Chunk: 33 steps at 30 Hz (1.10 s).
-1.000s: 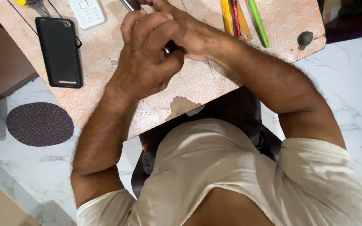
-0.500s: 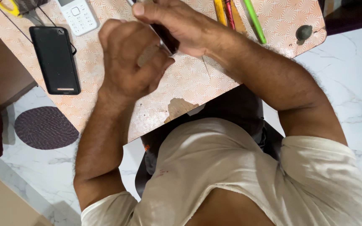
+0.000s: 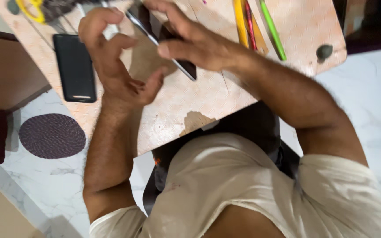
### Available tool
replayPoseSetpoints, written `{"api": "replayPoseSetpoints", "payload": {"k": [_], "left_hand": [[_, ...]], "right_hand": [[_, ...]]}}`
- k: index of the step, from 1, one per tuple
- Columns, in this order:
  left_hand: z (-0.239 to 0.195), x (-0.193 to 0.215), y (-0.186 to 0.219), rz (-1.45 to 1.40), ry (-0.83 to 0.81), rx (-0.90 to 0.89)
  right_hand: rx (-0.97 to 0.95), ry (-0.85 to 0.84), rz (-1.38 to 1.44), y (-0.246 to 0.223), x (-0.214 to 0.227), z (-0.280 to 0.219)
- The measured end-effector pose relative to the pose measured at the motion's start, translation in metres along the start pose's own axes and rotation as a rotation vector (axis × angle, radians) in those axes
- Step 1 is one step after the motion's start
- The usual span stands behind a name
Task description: The person uses a yellow utility knife to pry open the back cover of a silver smartphone. They then remove the battery and use the knife to disconnect internal ribbon cables from the motherboard.
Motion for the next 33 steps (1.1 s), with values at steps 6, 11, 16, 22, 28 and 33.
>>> {"api": "replayPoseSetpoints", "payload": {"k": [6,11,16,22,28,33], "left_hand": [[0.001,0.020,-0.012,0.000,-0.132,0.054],[0.000,0.025,-0.001,-0.014,-0.144,0.086],[0.000,0.026,-0.002,-0.184,-0.100,0.151],[-0.012,0.014,-0.015,-0.637,0.086,0.336],[-0.024,0.012,-0.022,-0.734,0.116,0.468],[-0.025,0.011,-0.026,-0.746,0.122,0.482]], "right_hand": [[0.017,-0.117,-0.072,-0.017,-0.011,0.006],[0.044,-0.131,-0.030,-0.012,-0.010,0.008],[0.042,-0.108,-0.015,-0.001,-0.012,0.007],[0.047,-0.039,-0.070,-0.003,-0.012,0.007],[-0.015,0.003,-0.195,-0.006,-0.015,0.007],[0.025,0.025,-0.226,-0.006,-0.015,0.008]]}}
Point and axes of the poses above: each hand's wrist, its own z-axis towards the middle knuckle, its own x-axis out of the back of the hand, y = z × x, the point moved 3 cm from there along z, towards the middle knuckle, and after that the axes turned 4 degrees about -y, right-handed, at the moved point
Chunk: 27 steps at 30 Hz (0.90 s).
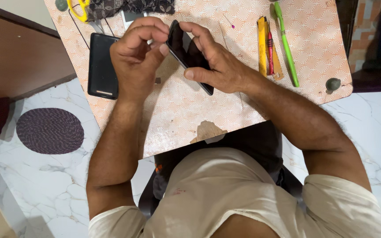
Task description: The person uses a yellow utility knife to pry open the back cover of a silver smartphone. They then remove the battery and use the knife to disconnect internal ribbon cables from the motherboard.
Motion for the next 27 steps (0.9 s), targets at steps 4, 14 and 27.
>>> {"api": "replayPoseSetpoints", "payload": {"k": [4,14,27], "left_hand": [[0.000,0.000,-0.001,-0.096,0.009,0.029],[0.004,-0.007,0.017,0.015,-0.110,-0.031],[0.006,-0.005,0.029,0.260,-0.219,-0.167]], "right_hand": [[0.063,0.012,-0.069,-0.001,0.001,-0.002],[0.059,-0.072,0.119,0.001,0.003,-0.002],[0.038,-0.161,0.291,-0.006,0.000,-0.003]]}}
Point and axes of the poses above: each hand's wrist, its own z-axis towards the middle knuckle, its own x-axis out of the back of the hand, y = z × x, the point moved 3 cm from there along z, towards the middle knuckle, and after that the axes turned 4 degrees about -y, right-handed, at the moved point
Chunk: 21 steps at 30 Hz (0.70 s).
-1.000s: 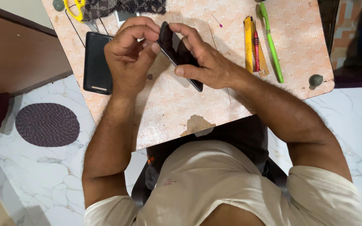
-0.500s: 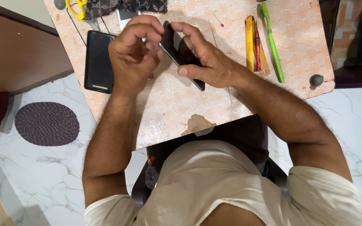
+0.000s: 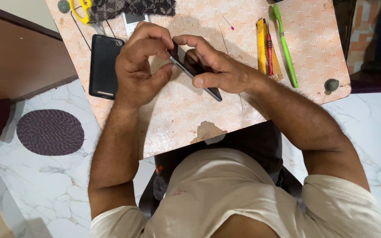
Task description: The person uses a yellow utility knife to pry open the back cover of a silver smartphone. They then remove the battery and use the knife to disconnect internal ribbon cables from the motherboard.
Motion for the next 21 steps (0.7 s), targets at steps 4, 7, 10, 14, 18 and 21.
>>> {"api": "replayPoseSetpoints", "payload": {"k": [4,7,10,14,18,21], "left_hand": [[0.000,0.001,0.000,0.023,-0.017,-0.009],[0.000,0.001,0.001,0.040,-0.039,-0.005],[0.002,0.003,0.005,0.106,-0.077,-0.020],[0.006,0.006,0.013,0.242,-0.125,-0.060],[0.004,0.007,0.020,0.423,-0.161,-0.059],[0.005,0.002,0.018,0.526,-0.171,-0.105]], "right_hand": [[-0.009,-0.012,-0.004,-0.003,0.000,0.001],[-0.039,-0.012,-0.004,-0.007,-0.001,0.003],[-0.077,-0.021,0.013,-0.011,-0.002,0.004],[-0.109,-0.037,0.087,-0.015,-0.004,0.006],[-0.106,-0.042,0.091,-0.013,-0.005,0.005],[-0.145,0.001,0.035,-0.006,-0.004,0.005]]}}
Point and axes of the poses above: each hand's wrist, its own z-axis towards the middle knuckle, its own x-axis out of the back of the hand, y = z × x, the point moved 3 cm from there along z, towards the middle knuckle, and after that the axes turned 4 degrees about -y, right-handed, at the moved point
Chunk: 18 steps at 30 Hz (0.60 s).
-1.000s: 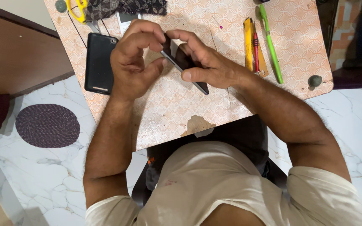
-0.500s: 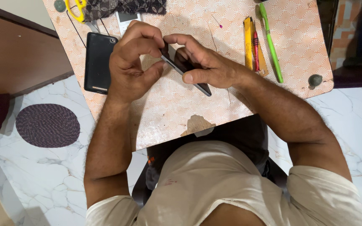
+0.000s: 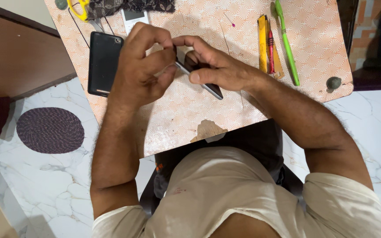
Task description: The person uses a yellow utility knife to pry open the back cover of a silver smartphone. They then remove the battery and use the knife to disconnect internal ribbon cables from the motherboard.
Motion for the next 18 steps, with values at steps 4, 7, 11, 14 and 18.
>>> {"api": "replayPoseSetpoints", "payload": {"k": [4,7,11,14,18], "left_hand": [[-0.001,-0.017,-0.001,0.080,0.040,0.008],[-0.002,-0.027,-0.005,-0.128,0.164,0.024],[-0.006,-0.030,-0.022,-0.724,0.292,0.078],[-0.008,-0.032,-0.032,-1.059,0.318,0.059],[-0.011,-0.030,-0.034,-1.424,0.320,0.054]], "right_hand": [[-0.019,0.097,0.018,0.008,0.008,-0.001],[0.074,0.116,-0.024,0.004,0.015,-0.006],[0.081,0.168,-0.116,-0.004,0.016,-0.011],[0.077,0.183,-0.157,-0.008,0.013,-0.010],[0.132,0.160,-0.221,-0.012,0.013,-0.006]]}}
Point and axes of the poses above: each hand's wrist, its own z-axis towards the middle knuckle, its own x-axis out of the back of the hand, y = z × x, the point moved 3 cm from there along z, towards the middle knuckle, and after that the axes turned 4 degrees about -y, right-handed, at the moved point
